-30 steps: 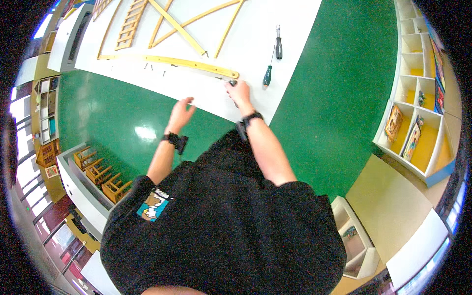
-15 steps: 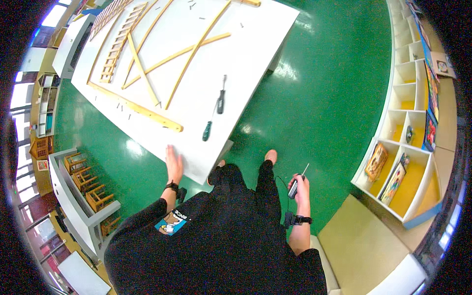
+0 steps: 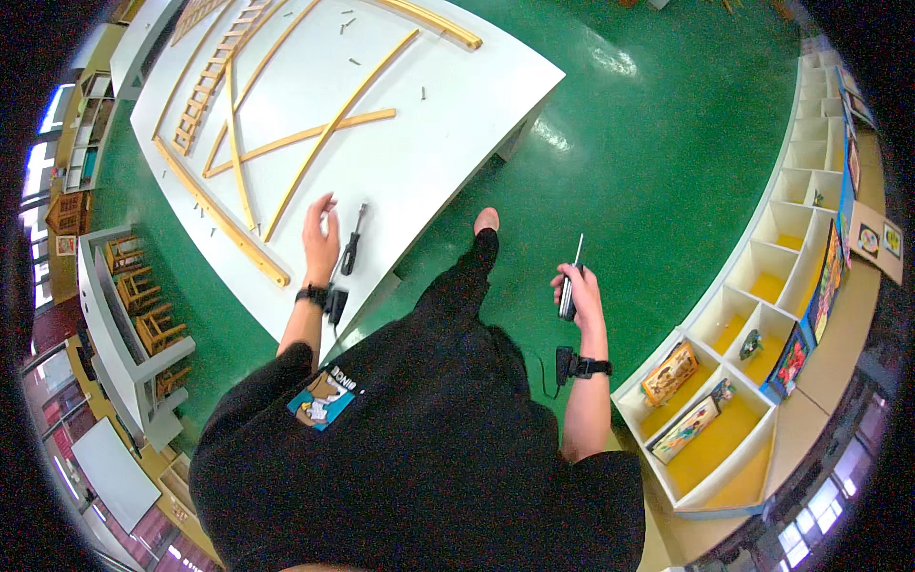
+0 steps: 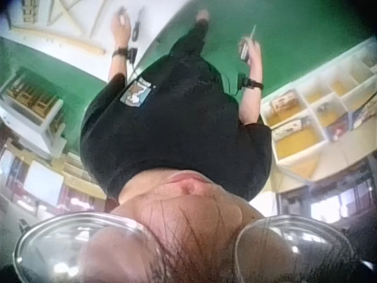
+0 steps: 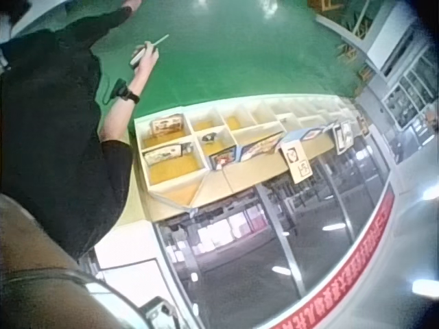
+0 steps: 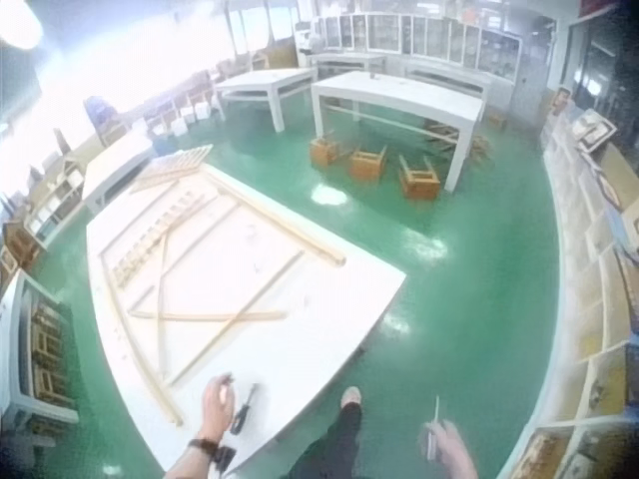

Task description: Assembling a wooden structure by aligning slats and using a screwdriver.

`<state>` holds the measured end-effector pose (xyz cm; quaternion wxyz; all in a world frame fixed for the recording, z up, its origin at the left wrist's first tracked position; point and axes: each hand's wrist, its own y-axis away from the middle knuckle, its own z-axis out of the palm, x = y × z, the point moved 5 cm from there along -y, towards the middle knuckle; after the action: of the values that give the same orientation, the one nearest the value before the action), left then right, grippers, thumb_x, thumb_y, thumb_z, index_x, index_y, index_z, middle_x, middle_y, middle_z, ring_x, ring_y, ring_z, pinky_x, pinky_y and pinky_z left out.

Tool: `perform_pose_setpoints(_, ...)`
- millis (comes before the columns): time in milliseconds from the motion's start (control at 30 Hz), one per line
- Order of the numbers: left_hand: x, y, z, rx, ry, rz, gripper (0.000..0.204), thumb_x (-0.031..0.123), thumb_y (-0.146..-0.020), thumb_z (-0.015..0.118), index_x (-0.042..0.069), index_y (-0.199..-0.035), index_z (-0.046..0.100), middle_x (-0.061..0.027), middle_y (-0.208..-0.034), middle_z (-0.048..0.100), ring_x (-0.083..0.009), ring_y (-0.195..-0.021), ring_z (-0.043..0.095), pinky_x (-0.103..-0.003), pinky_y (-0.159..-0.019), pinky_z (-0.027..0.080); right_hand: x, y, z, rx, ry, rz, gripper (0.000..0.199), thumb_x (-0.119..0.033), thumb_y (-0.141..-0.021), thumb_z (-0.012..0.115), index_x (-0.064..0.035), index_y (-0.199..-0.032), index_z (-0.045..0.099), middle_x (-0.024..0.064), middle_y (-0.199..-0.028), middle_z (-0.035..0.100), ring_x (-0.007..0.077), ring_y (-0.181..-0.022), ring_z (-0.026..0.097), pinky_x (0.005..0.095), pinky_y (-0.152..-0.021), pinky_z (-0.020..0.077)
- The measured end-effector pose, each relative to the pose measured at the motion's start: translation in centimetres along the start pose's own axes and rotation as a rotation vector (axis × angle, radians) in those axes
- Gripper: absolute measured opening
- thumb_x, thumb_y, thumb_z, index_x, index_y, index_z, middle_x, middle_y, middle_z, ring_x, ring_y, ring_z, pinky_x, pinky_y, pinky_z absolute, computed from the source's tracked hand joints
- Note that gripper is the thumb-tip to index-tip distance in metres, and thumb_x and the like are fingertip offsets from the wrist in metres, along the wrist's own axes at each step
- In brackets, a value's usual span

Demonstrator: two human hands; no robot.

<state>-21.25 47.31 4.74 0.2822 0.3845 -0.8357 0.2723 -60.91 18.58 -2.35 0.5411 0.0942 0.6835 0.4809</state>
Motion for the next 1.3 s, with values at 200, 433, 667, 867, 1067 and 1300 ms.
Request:
perform_pose_setpoints(200, 4.2, -14.6, 11.2, -0.052, -0.023, 0.133, 0.024, 0.009, -0.087, 0.058, 0.008, -0.110, 0.062, -0.0117, -0.091, 0.066, -0.0296, -0.088, 0.063, -0.039, -0.079, 0.049, -9.4, -6.7, -1.1, -0.063, 0.157, 0.017, 0.017, -0.020, -0.089, 0.059, -0.0050, -0.096, 0.058, 0.0042, -0.072, 0.060, 0.0126, -0.060, 0.057, 0.0277, -0.052, 0.0489)
perform_pose_setpoints(433, 6.5, -23.3, 17.6, -0.050, 0.052, -0.211, 0.016, 0.014, -0.089, 0.056, 0.008, -0.100, 0.066, -0.0126, -0.078, 0.067, -0.0284, -0.076, 0.066, -0.037, -0.070, 0.051, -23.3, -18.6, 0.0, -0.202, 0.327, -0.027, 0.012, -0.018, -0.089, 0.060, -0.0065, -0.088, 0.055, 0.0002, -0.066, 0.054, 0.0108, -0.054, 0.051, 0.0254, -0.049, 0.0434)
perform_pose_setpoints(667, 7.4, -20.8, 25.4, -0.122, 0.155, -0.640, 0.021, 0.015, -0.094, 0.053, 0.002, -0.106, 0.064, -0.0121, -0.082, 0.070, -0.0172, -0.078, 0.069, -0.029, -0.071, 0.052, -35.1, -33.8, 8.0, -0.627, 0.474, -0.106, 0.015, -0.005, -0.082, 0.053, -0.0020, -0.096, 0.059, 0.0023, -0.070, 0.058, 0.0108, -0.059, 0.054, 0.0241, -0.053, 0.0442)
perform_pose_setpoints(867, 11.0, -15.8, 26.9, -0.111, 0.196, -0.958, 0.025, 0.017, -0.094, 0.053, 0.001, -0.110, 0.063, -0.0101, -0.086, 0.070, -0.0155, -0.080, 0.067, -0.029, -0.075, 0.052, -42.0, -40.6, 16.7, -0.823, 0.745, -0.164, 0.010, -0.010, -0.083, 0.055, -0.0024, -0.088, 0.059, 0.0030, -0.069, 0.058, 0.0105, -0.057, 0.054, 0.0251, -0.054, 0.0448)
perform_pose_setpoints(1067, 11.2, -17.4, 28.1, -0.024, 0.228, -1.046, 0.028, 0.020, -0.094, 0.053, 0.000, -0.111, 0.063, -0.0101, -0.089, 0.070, -0.0149, -0.083, 0.066, -0.028, -0.077, 0.051, -42.8, -40.9, 22.0, -0.877, 0.812, -0.193, 0.014, -0.016, -0.086, 0.061, -0.0031, -0.087, 0.063, 0.0011, -0.064, 0.057, 0.0099, -0.056, 0.054, 0.0253, -0.053, 0.0451)
perform_pose_setpoints(1300, 7.8, -24.7, 29.0, 0.253, 0.098, -0.893, 0.025, 0.024, -0.089, 0.060, 0.001, -0.098, 0.067, -0.0135, -0.081, 0.069, -0.0238, -0.076, 0.067, -0.035, -0.070, 0.052, -41.4, -37.9, 20.4, -0.844, 0.732, -0.174, 0.014, -0.013, -0.088, 0.061, -0.0005, -0.092, 0.065, 0.0001, -0.064, 0.057, 0.0092, -0.055, 0.053, 0.0241, -0.052, 0.0425)
